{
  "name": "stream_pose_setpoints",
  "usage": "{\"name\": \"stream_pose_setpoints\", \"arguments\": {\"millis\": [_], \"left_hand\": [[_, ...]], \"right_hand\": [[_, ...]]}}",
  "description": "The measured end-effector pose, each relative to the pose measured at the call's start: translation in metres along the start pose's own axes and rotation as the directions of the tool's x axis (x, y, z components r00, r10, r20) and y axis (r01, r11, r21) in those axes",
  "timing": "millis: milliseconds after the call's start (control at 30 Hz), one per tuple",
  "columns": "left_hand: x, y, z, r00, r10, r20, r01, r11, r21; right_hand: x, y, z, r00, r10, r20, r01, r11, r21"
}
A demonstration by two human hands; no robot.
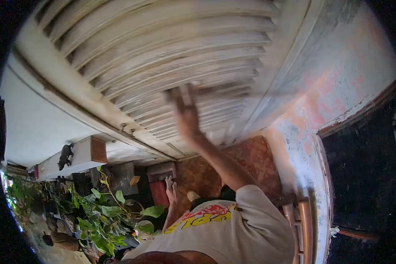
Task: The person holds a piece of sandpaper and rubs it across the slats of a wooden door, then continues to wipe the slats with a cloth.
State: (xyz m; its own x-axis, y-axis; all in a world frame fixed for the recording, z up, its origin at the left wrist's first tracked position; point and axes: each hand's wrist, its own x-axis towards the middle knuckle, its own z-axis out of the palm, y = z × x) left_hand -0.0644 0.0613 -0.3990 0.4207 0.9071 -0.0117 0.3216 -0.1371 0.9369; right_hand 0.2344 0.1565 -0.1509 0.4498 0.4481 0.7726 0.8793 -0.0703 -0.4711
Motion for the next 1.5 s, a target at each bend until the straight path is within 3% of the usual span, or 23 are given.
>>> {"name": "stream_pose_setpoints", "arguments": {"millis": [33,67,133,167,200,233,267,400,467,533,667,767,867,967,1000,1067,1100,1133,1167,1267,1400,1467,1500], "left_hand": [[0.001,0.04,0.015,0.987,-0.162,0.012,0.162,0.984,-0.073],[0.002,0.041,0.026,0.985,-0.171,0.015,0.171,0.983,-0.062],[0.006,0.037,0.045,0.998,-0.064,0.027,0.064,0.998,-0.011],[0.006,0.039,0.052,0.999,-0.043,0.014,0.043,0.999,-0.027],[0.004,0.046,0.059,0.999,-0.053,0.003,0.053,0.998,-0.023],[0.002,0.059,0.064,0.996,-0.071,-0.045,0.07,0.997,-0.041],[-0.005,0.067,0.065,0.992,-0.093,-0.091,0.089,0.995,-0.052],[-0.031,0.063,0.077,0.967,-0.145,-0.211,0.142,0.989,-0.033],[-0.039,0.074,0.083,0.983,-0.07,-0.171,0.082,0.995,0.064],[-0.043,0.062,0.088,0.986,-0.093,-0.142,0.099,0.994,0.036],[-0.033,0.05,0.091,0.99,-0.061,-0.127,0.063,0.998,0.016],[-0.025,0.051,0.079,0.993,0.005,-0.116,0.006,0.996,0.094],[-0.024,0.062,0.068,0.982,-0.069,-0.174,0.077,0.996,0.039],[-0.028,0.05,0.058,0.986,-0.047,-0.163,0.054,0.998,0.039],[-0.03,0.051,0.056,0.986,-0.05,-0.157,0.056,0.998,0.038],[-0.026,0.056,0.052,0.989,-0.086,-0.121,0.086,0.996,-0.005],[-0.023,0.052,0.048,0.989,-0.083,-0.126,0.083,0.997,-0.009],[-0.024,0.044,0.041,0.992,-0.055,-0.115,0.059,0.998,0.032],[-0.027,0.039,0.034,0.994,-0.029,-0.105,0.037,0.997,0.074],[-0.033,0.052,0.023,0.982,-0.123,-0.143,0.116,0.992,-0.057],[-0.03,0.03,0.017,0.991,-0.081,-0.106,0.076,0.996,-0.045],[-0.028,0.023,0.017,0.995,-0.094,-0.021,0.091,0.988,-0.126],[-0.026,0.023,0.011,0.995,-0.094,-0.025,0.09,0.987,-0.132]], "right_hand": [[0.003,0.001,0.0,0.978,-0.188,0.091,0.197,0.975,-0.107],[0.006,0.015,-0.007,0.98,-0.176,0.095,0.185,0.977,-0.103],[0.011,0.049,-0.027,0.989,-0.035,0.144,0.009,0.985,0.173],[0.02,0.066,-0.06,0.909,0.353,0.222,-0.415,0.816,0.402],[0.029,0.083,-0.081,0.938,0.339,0.075,-0.347,0.927,0.14],[0.035,0.118,-0.094,0.975,-0.011,-0.222,-0.058,0.951,-0.302],[0.048,0.125,-0.131,0.994,-0.052,-0.092,0.025,0.96,-0.28],[0.038,0.107,-0.082,0.971,0.086,-0.222,-0.142,0.957,-0.251],[0.029,0.064,-0.06,0.996,0.037,-0.087,-0.038,0.999,-0.007],[0.024,0.043,-0.049,0.987,-0.146,0.066,0.148,0.989,-0.028],[0.015,0.103,-0.066,0.993,0.108,0.054,-0.114,0.986,0.118],[0.031,0.131,-0.115,0.978,-0.056,-0.2,0.013,0.977,-0.211],[0.033,0.09,-0.09,0.968,0.1,-0.232,-0.139,0.978,-0.158],[0.02,0.025,-0.026,0.998,-0.023,-0.066,0.032,0.99,0.138],[0.023,0.023,-0.032,0.974,-0.171,0.146,0.164,0.985,0.06],[0.019,0.049,-0.03,0.958,0.106,0.265,-0.172,0.956,0.24],[0.025,0.058,-0.051,0.829,0.483,0.282,-0.559,0.709,0.431],[0.038,0.069,-0.081,0.86,0.447,0.246,-0.51,0.758,0.406],[0.04,0.091,-0.088,0.991,0.027,-0.134,-0.04,0.994,-0.099],[0.04,0.072,-0.066,0.943,0.041,-0.331,-0.153,0.935,-0.321],[0.02,0.021,-0.02,0.989,-0.116,0.095,0.131,0.978,-0.163],[0.019,0.039,-0.023,0.955,0.255,0.151,-0.288,0.918,0.271],[0.02,0.055,-0.039,0.986,0.158,0.057,-0.161,0.986,0.053]]}}
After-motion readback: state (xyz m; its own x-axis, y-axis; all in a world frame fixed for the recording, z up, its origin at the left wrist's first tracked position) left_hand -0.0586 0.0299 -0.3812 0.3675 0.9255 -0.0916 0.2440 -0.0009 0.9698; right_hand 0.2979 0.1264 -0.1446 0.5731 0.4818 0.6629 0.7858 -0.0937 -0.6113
